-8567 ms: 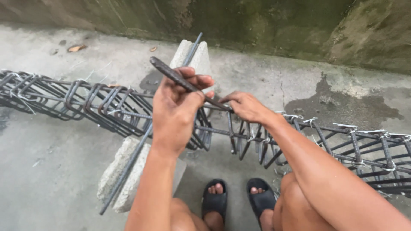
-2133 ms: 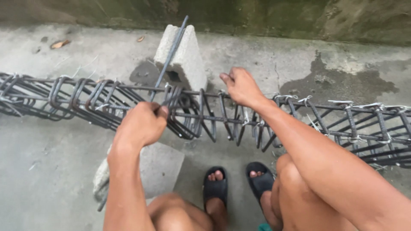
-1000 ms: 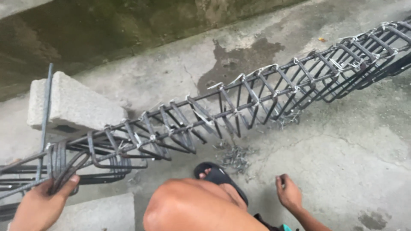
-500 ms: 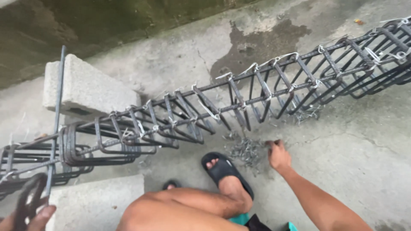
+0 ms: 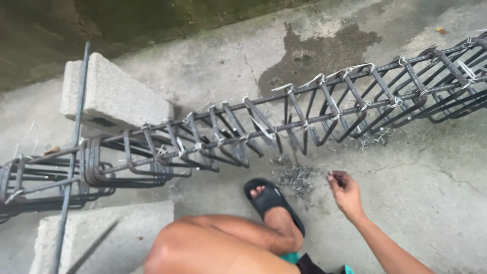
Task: Tying steel rebar stirrups to longitudinal bars using wire and a manual twisting tool
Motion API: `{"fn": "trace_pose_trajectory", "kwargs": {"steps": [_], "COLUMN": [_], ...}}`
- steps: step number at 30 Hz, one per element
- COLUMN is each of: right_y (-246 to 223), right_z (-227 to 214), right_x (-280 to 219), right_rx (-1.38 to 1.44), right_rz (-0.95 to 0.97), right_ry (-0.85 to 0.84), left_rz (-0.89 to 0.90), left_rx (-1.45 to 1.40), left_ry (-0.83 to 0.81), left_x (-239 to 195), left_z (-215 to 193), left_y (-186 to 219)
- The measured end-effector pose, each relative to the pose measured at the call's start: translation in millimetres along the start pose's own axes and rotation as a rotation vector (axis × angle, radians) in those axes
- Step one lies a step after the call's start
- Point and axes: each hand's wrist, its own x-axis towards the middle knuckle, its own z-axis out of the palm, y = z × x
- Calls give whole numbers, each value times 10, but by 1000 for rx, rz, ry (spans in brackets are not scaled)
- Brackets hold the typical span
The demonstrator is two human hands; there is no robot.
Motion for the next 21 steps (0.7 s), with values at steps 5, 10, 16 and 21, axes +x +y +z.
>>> {"fn": "trace_pose_trajectory", "kwargs": {"steps": [5,10,16,21], "right_y": [-703,-1708,-2694,-3553], "right_z": [-102,-106,294,904], "right_x": [-429,-858,-1445,-1757], "right_rx": [539,770,784,478], "right_rz": [75,-26,-265,-341], "right_ry": [-66,-247,-593,-689], "left_rz": [19,52,361,569], "left_rx": [-146,159,-241,-588], "left_ry": [-58,26,74,183], "left_x": [-121,-16,1125,3767], "left_z": [-133,95,1324,3060], "left_y": [481,299,-1127,-2666]}}
